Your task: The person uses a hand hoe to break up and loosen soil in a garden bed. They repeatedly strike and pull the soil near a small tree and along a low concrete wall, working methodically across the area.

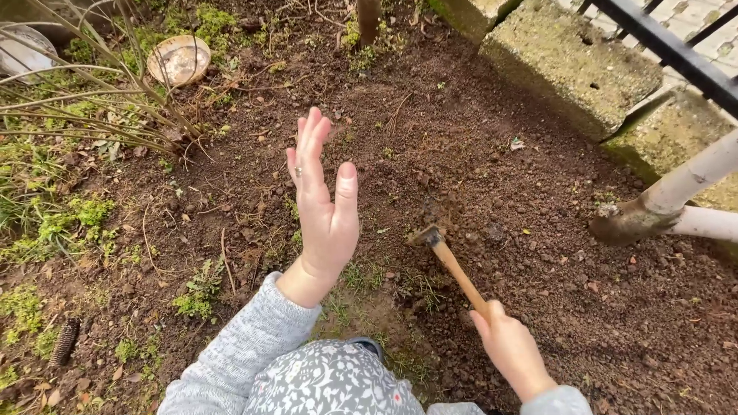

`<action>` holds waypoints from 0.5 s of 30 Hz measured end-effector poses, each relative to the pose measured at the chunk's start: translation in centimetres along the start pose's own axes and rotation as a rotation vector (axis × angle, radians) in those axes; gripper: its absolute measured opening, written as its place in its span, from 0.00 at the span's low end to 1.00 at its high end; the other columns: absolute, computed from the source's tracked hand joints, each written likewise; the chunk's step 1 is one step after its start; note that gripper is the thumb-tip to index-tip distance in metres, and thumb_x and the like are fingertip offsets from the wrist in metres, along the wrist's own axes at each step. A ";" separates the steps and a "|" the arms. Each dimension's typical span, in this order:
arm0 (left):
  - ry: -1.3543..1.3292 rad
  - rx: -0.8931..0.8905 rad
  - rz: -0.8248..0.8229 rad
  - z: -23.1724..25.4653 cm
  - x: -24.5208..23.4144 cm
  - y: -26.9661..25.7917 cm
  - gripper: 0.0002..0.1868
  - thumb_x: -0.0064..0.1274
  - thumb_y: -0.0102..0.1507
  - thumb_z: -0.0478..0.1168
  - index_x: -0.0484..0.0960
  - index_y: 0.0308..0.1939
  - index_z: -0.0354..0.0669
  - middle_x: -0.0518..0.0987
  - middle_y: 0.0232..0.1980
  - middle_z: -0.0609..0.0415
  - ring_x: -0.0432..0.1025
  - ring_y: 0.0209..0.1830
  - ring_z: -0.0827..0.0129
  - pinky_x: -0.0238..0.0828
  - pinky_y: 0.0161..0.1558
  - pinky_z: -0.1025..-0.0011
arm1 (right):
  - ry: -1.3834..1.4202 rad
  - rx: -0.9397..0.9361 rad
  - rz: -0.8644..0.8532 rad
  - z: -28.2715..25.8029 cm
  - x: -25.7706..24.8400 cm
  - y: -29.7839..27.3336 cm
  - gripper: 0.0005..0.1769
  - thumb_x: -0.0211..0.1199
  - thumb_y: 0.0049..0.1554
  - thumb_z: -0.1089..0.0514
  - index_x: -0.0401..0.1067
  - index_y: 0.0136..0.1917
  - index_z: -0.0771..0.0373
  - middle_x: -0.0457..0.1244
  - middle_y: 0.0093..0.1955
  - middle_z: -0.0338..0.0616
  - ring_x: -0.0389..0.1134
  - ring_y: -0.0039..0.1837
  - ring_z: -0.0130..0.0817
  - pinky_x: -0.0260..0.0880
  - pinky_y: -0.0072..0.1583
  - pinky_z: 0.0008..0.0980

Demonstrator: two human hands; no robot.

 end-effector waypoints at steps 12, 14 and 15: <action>-0.031 0.008 -0.118 -0.6 2.8 -1.5 0.28 0.30 0.77 0.54 0.56 0.77 0.48 0.54 0.83 0.52 0.44 0.87 0.52 0.25 0.83 0.39 | 0.107 -0.029 0.174 0.9 0.2 5.3 0.18 0.47 0.66 0.42 0.57 0.46 0.58 0.68 0.34 0.51 0.68 0.32 0.51 0.63 0.36 0.49; -0.105 0.017 -0.151 -0.3 3.2 -1.5 0.27 0.33 0.76 0.49 0.56 0.76 0.42 0.53 0.82 0.45 0.41 0.85 0.48 0.20 0.80 0.41 | 0.125 -0.028 0.174 0.9 -0.9 4.8 0.21 0.45 0.66 0.39 0.60 0.53 0.59 0.70 0.39 0.54 0.72 0.39 0.48 0.70 0.39 0.44; -0.172 0.027 -0.184 0.0 3.6 -1.5 0.26 0.36 0.75 0.44 0.57 0.75 0.36 0.51 0.80 0.38 0.38 0.83 0.45 0.14 0.76 0.43 | 0.145 -0.033 0.171 1.0 -1.5 4.4 0.27 0.44 0.66 0.36 0.64 0.60 0.61 0.71 0.43 0.58 0.77 0.46 0.45 0.77 0.43 0.39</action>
Point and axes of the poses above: each hand's wrist, its own y-axis towards the middle knuckle, its own x-axis out of the palm, z = x × y, the point moved 7 cm from there along y, towards the middle knuckle
